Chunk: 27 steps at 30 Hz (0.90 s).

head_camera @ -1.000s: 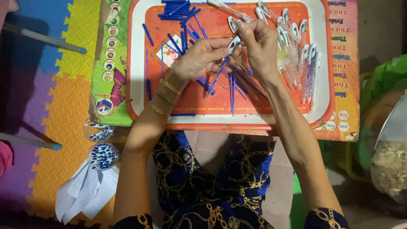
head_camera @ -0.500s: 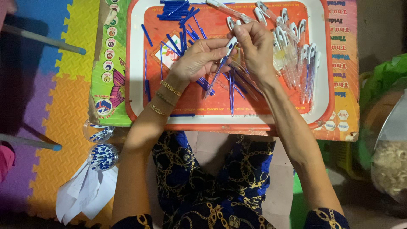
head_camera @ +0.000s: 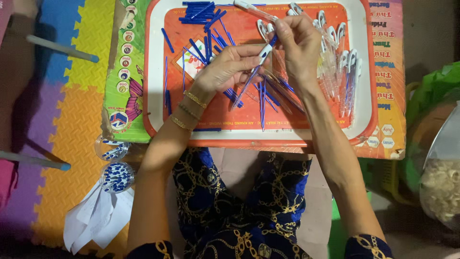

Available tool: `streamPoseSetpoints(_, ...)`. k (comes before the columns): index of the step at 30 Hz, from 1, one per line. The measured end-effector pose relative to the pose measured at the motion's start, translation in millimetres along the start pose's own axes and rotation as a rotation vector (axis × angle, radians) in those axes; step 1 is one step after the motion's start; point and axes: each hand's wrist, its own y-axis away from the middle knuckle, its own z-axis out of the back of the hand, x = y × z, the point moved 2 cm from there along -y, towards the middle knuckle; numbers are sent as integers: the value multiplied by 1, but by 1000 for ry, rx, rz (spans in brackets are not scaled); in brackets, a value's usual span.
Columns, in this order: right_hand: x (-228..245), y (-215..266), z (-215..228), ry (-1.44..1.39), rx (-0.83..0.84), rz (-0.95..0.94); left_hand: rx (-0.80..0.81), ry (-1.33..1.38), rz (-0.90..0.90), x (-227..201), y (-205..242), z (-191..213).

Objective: The person assembles pens by inserting ink refills into barrels and attaching caps by hand while working on a tray.

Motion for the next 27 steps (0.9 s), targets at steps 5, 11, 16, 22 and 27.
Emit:
streamPoseSetpoints(5, 8, -1, -3, 38, -110, 44, -9, -82, 25, -2, 3, -5)
streamPoseSetpoints(11, 15, 0, -5, 90, -81, 77, -9, -127, 42, -6, 5, -6)
streamPoseSetpoints(16, 16, 1, -6, 97, -32, 81, 24, -32, 47, -7, 6, -4)
streamPoseSetpoints(22, 14, 9, -15, 218, -14, 63, 7, 94, 3, 2, 1, 5)
streamPoseSetpoints(27, 23, 17, -25, 353, 61, 176, -41, 91, -73, 5, -4, 12)
